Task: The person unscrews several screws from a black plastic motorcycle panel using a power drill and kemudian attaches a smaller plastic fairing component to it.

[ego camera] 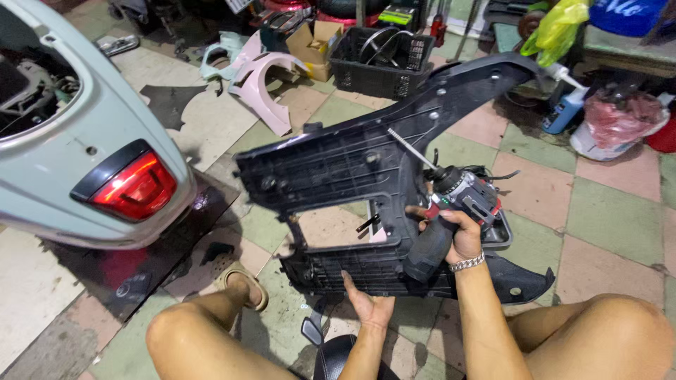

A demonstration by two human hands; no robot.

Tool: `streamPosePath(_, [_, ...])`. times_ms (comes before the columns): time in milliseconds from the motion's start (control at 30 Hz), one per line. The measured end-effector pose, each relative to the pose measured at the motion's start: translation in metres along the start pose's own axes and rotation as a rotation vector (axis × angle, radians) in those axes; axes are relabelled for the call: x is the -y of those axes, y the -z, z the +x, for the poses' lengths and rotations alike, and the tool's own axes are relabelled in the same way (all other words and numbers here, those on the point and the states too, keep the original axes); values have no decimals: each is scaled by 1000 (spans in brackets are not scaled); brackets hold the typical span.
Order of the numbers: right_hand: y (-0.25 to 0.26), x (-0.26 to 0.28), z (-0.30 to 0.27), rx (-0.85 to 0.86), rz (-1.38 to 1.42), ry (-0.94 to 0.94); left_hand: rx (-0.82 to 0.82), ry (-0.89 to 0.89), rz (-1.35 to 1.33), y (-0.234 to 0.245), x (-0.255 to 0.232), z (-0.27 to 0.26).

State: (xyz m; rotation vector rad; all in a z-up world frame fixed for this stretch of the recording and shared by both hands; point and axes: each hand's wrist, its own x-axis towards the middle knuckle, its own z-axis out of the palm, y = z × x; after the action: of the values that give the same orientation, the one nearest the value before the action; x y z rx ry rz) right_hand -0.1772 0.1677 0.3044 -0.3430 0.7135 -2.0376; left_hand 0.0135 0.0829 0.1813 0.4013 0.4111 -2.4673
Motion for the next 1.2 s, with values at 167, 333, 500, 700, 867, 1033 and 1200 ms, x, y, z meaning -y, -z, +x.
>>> streamPosePath(167, [0,17,-1,115,-47,51,-87,91,114,27,13,5])
streamPosePath(333, [-7,42,11,-2,-237,-49,328,698,263,88,52,10])
streamPosePath(500, [-4,85,10,26,-643,-150,620,732,1852,33,24,-15])
streamPosePath(700, [-10,87,-3,231,-1114,-384,89,-76,2607,-141,-123,-49])
streamPosePath(867, [-9,81,-10,407,-1233,-506,717,-158,2018,-135,-144,-70])
streamPosePath(1033, [-6,97,-13,304,-1182,-541,599,-322,1750,-121,-109,-50])
streamPosePath(1200, [-41,120,-34,200,-1270,-493,370,-357,1496,-155,-80,-59])
